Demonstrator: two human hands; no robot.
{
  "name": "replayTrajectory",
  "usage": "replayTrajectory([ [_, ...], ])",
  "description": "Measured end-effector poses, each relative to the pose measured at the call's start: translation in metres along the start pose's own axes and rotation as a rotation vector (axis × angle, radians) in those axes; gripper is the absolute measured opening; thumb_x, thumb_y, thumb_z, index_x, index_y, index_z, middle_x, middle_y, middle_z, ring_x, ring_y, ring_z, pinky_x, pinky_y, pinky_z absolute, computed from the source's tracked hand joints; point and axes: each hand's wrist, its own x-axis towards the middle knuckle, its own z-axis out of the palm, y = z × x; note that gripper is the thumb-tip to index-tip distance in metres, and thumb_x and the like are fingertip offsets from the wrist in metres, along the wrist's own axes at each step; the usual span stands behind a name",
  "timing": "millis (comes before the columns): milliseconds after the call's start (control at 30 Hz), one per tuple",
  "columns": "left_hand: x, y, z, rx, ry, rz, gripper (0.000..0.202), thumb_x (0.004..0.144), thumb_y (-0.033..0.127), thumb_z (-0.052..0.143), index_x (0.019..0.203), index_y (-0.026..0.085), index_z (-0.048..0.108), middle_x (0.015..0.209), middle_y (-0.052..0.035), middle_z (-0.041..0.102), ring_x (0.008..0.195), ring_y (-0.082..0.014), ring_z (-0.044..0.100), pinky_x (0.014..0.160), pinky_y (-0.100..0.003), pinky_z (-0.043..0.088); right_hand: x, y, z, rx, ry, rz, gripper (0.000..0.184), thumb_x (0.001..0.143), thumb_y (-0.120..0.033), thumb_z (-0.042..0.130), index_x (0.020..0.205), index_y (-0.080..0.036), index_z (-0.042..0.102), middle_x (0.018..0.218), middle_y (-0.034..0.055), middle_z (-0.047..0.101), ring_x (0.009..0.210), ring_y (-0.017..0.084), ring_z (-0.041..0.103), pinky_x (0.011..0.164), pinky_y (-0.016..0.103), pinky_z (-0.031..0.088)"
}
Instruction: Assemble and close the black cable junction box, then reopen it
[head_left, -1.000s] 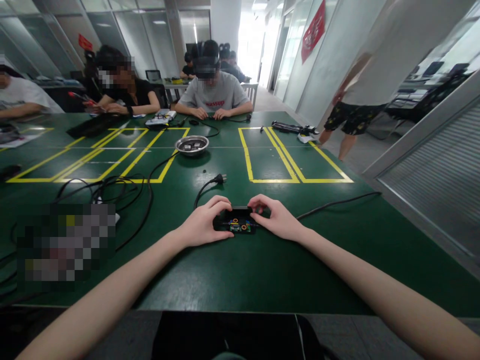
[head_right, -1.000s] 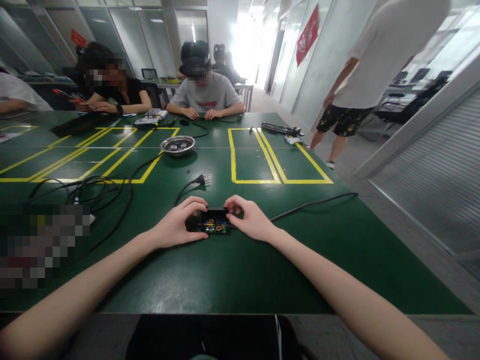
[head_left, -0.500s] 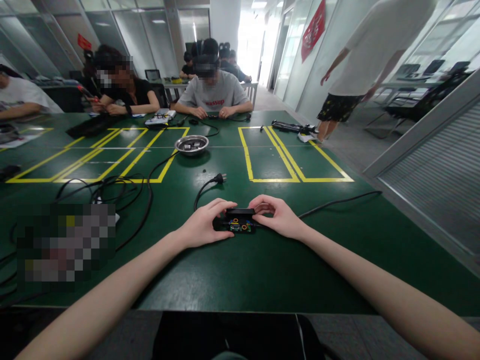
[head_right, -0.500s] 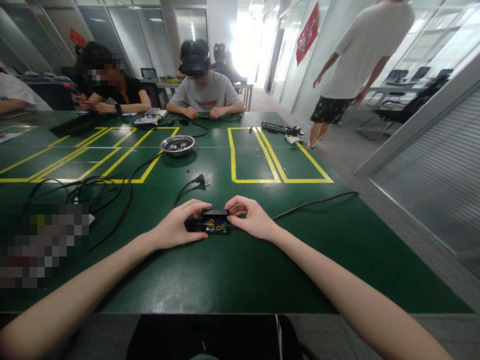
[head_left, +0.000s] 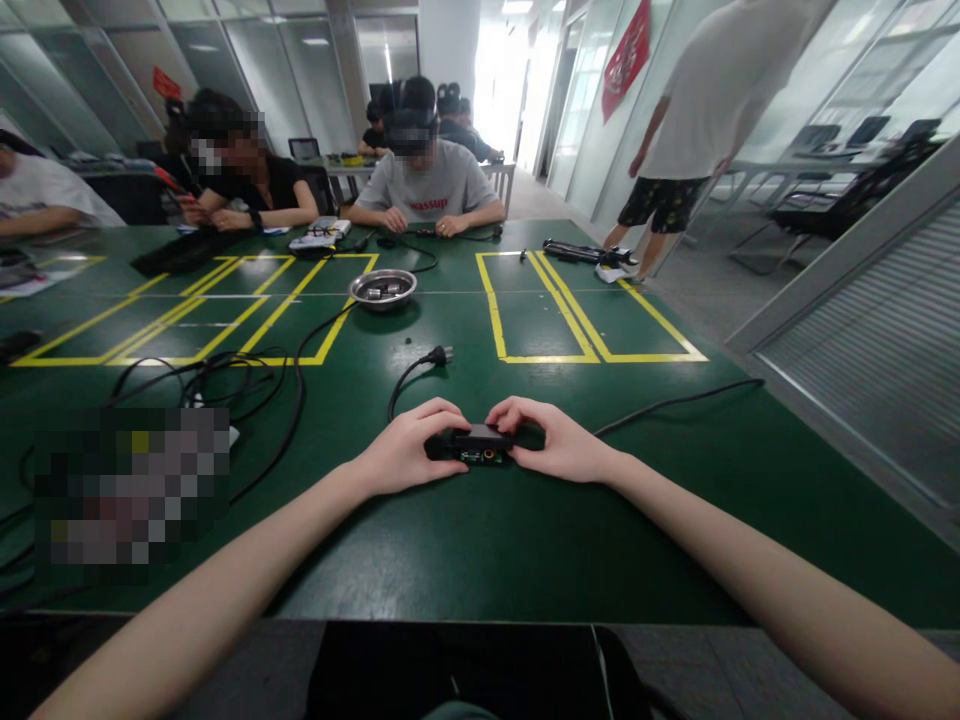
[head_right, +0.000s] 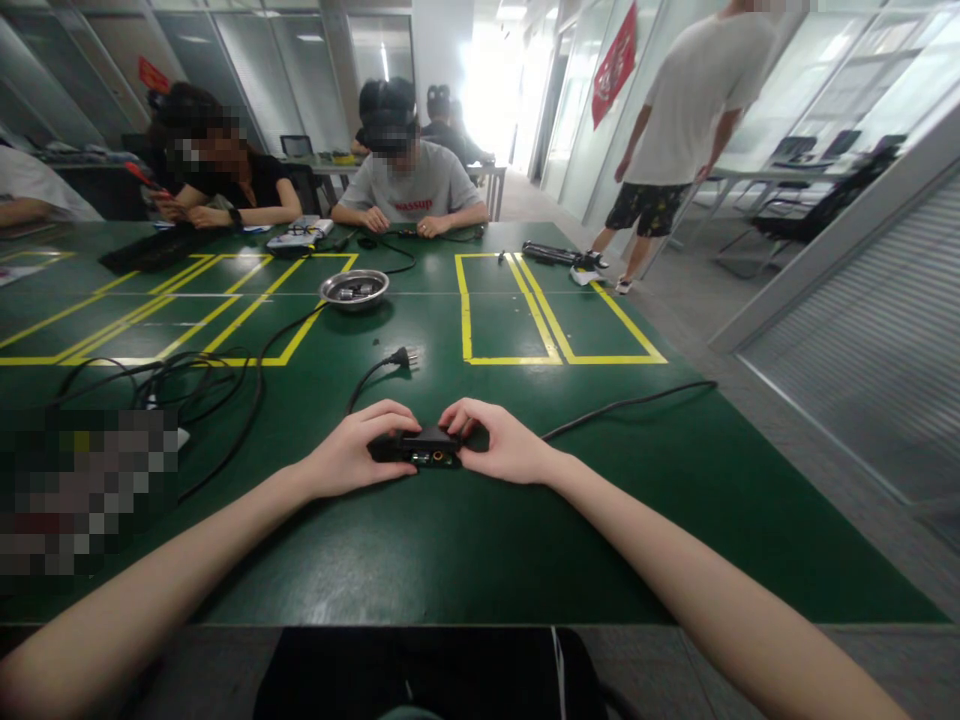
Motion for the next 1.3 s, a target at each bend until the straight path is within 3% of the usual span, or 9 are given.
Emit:
replayTrajectory([
  [367, -0.001, 0.000, 0.000, -0.038, -0.010, 0.008, 0.029, 0.087, 0.027, 0.079, 0.113, 0.020, 0.069, 0.120, -0.0103, 0.072, 0.109, -0.0232, 0.071, 0.098, -0.038, 0.058, -0.003, 0.000, -0.002, -0.116, -0.018, -0.053, 0.025, 0.078, -0.018, 0.070, 0.101, -0.021, 0.063, 0.118, 0.0104, 0.075, 0.105, 0.024, 0.073, 0.095, 0.041, 0.057],
  [700, 0.001, 0.003, -0.003, 0.071, -0.065, -0.080, 0.030, 0.090, 0.037, 0.075, 0.114, 0.020, 0.068, 0.100, -0.0068, 0.073, 0.092, -0.0221, 0.069, 0.083, -0.034, 0.056, -0.002, -0.004, -0.004, -0.300, -0.078, -0.069, 0.037, 0.074, -0.018, 0.076, 0.110, -0.022, 0.066, 0.113, 0.0087, 0.074, 0.099, 0.024, 0.071, 0.089, 0.038, 0.057],
  [833, 0.003, 0.007, -0.003, 0.083, -0.082, -0.084, 0.028, 0.093, 0.037, 0.069, 0.114, 0.019, 0.066, 0.099, -0.0067, 0.069, 0.089, -0.0218, 0.067, 0.080, -0.034, 0.055, 0.000, -0.004, 0.005, -0.447, -0.059, -0.050, 0.043, 0.074, -0.014, 0.073, 0.116, -0.020, 0.067, 0.104, 0.0078, 0.073, 0.094, 0.024, 0.068, 0.082, 0.036, 0.056],
  [1000, 0.005, 0.014, 0.003, 0.185, -0.106, -0.078, 0.034, 0.086, 0.035, 0.071, 0.115, 0.020, 0.062, 0.100, -0.0060, 0.070, 0.090, -0.0233, 0.066, 0.085, -0.036, 0.055, 0.002, 0.000, 0.011, -0.512, -0.070, -0.107, 0.039, 0.082, -0.012, 0.066, 0.120, -0.020, 0.066, 0.108, 0.0098, 0.074, 0.100, 0.025, 0.068, 0.088, 0.038, 0.056],
  [1167, 0.007, 0.012, 0.010, 0.309, -0.095, -0.074, 0.021, 0.087, 0.023, 0.064, 0.108, 0.021, 0.061, 0.094, -0.0050, 0.070, 0.086, -0.0230, 0.066, 0.082, -0.035, 0.052, 0.001, 0.001, 0.011, -0.506, -0.059, -0.111, 0.043, 0.085, -0.009, 0.060, 0.126, -0.021, 0.066, 0.111, 0.0102, 0.075, 0.100, 0.025, 0.070, 0.089, 0.039, 0.057],
  [1300, 0.007, 0.011, 0.009, 0.378, -0.106, -0.054, 0.013, 0.087, 0.024, 0.063, 0.098, 0.021, 0.059, 0.089, -0.0047, 0.069, 0.083, -0.0233, 0.066, 0.078, -0.034, 0.050, 0.001, 0.000, 0.012, -0.523, -0.063, -0.095, 0.041, 0.087, -0.011, 0.060, 0.126, -0.021, 0.067, 0.110, 0.0096, 0.076, 0.099, 0.025, 0.071, 0.088, 0.038, 0.056],
])
